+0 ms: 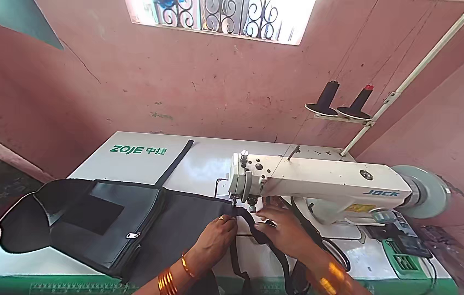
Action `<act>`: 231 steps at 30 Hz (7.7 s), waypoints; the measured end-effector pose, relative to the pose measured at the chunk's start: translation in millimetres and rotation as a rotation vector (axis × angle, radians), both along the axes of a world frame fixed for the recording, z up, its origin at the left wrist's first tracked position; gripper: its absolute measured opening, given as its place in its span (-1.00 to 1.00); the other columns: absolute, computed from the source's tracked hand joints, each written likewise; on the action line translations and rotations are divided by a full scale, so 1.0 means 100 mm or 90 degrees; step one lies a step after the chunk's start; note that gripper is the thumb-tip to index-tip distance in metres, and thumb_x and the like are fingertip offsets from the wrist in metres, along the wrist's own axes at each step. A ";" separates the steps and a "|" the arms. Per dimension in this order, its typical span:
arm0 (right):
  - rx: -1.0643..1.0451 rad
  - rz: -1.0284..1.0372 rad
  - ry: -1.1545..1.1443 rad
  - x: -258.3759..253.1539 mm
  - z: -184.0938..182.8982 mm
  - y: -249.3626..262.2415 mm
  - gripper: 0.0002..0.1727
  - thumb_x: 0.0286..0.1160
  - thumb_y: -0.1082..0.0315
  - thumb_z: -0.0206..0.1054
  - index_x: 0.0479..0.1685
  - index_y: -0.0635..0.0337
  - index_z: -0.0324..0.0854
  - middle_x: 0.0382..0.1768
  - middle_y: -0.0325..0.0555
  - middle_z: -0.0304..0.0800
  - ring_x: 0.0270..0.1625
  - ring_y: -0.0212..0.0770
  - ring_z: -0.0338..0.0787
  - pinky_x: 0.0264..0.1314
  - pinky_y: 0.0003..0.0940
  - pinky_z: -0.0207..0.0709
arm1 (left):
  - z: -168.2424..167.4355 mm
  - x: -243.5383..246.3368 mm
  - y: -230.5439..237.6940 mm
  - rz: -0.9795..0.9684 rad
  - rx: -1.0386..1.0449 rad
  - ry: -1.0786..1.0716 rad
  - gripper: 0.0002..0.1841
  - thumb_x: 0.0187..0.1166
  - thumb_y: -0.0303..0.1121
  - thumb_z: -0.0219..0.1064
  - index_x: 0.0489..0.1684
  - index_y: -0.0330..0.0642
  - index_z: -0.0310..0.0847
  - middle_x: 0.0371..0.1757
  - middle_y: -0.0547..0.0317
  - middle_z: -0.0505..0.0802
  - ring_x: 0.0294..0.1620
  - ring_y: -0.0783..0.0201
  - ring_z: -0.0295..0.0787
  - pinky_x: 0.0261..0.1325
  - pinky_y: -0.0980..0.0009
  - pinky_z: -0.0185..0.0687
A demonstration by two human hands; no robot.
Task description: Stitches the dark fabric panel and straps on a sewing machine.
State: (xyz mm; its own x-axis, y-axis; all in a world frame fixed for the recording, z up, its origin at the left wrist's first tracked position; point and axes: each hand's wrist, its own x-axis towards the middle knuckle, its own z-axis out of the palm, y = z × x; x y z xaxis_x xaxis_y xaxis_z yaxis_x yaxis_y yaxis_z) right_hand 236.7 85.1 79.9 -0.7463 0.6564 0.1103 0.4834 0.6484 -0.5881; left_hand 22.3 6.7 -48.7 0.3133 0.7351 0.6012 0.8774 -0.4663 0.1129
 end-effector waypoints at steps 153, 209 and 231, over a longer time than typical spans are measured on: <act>0.060 -0.164 -0.016 -0.35 -0.80 -0.77 -0.68 0.43 0.62 0.20 0.06 0.49 0.78 -0.39 0.26 0.87 -0.31 0.22 0.91 -0.18 0.09 0.75 | 0.03 0.13 -0.15 0.126 -0.099 -0.151 -0.55 0.31 -0.60 0.28 0.02 0.14 0.92 0.23 0.36 0.91 0.17 0.03 0.84 -0.08 0.10 0.78; -0.133 -0.089 0.054 -0.25 -0.63 -0.62 -0.73 0.62 0.49 0.20 -0.02 0.39 0.82 -0.15 0.07 0.89 -0.10 -0.12 0.87 0.09 -0.21 0.70 | -0.09 0.37 -0.41 0.092 0.020 -0.096 -0.81 0.30 -0.59 0.31 -0.36 -0.23 0.89 -0.13 0.09 0.98 0.01 0.11 0.96 0.01 0.28 0.85; 0.534 -0.488 0.130 1.55 0.77 0.72 -0.53 0.73 0.28 0.13 0.24 0.60 0.62 0.30 0.53 0.68 0.44 0.32 0.68 0.55 0.07 0.47 | 0.03 0.11 0.02 0.111 -0.118 -0.197 -0.77 0.49 -0.65 0.27 -0.18 -0.29 0.89 0.11 -0.01 0.95 0.27 0.01 0.87 0.26 0.11 0.78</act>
State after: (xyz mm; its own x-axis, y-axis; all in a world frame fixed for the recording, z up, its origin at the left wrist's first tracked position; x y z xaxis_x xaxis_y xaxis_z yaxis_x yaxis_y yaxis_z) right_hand 392.0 157.1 157.2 -0.1017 0.5930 0.7988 0.8649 0.4494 -0.2235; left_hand 33.5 9.2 -45.4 -0.0005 0.8661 0.4999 0.8530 -0.2605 0.4522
